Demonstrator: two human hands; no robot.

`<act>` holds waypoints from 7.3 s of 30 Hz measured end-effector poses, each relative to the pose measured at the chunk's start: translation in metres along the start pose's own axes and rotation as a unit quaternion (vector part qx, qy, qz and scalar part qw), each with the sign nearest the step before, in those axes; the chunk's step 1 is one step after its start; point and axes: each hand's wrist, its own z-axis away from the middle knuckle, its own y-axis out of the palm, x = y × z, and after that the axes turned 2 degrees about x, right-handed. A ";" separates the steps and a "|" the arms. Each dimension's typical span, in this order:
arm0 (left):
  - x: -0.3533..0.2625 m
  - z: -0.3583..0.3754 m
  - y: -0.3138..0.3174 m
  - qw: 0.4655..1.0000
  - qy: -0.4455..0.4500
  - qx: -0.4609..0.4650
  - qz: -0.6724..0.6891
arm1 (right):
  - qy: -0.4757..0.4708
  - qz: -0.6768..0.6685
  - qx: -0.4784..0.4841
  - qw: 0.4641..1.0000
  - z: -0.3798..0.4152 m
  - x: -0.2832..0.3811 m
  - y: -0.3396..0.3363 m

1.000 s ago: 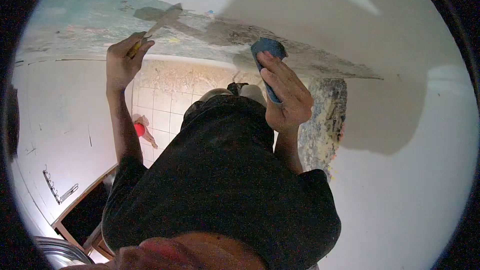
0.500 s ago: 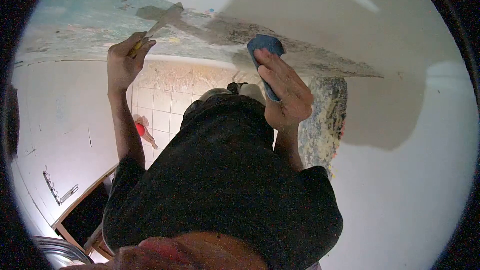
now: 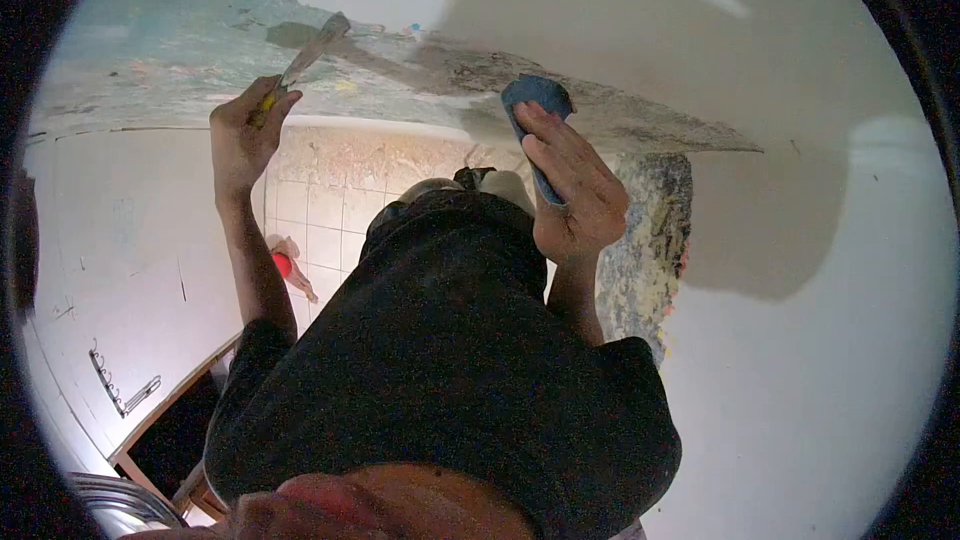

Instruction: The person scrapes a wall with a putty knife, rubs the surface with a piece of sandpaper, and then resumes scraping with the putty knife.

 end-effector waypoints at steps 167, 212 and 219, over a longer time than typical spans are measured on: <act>0.002 -0.009 0.027 0.996 0.059 0.001 0.063 | 0.107 -0.044 0.086 0.990 -0.013 0.018 0.005; -0.009 0.004 0.032 0.998 0.054 -0.031 0.033 | 0.081 -0.078 0.104 0.988 -0.004 0.015 -0.005; -0.011 0.005 0.025 0.997 0.039 -0.037 0.048 | 0.078 -0.101 0.110 0.986 -0.008 0.011 0.001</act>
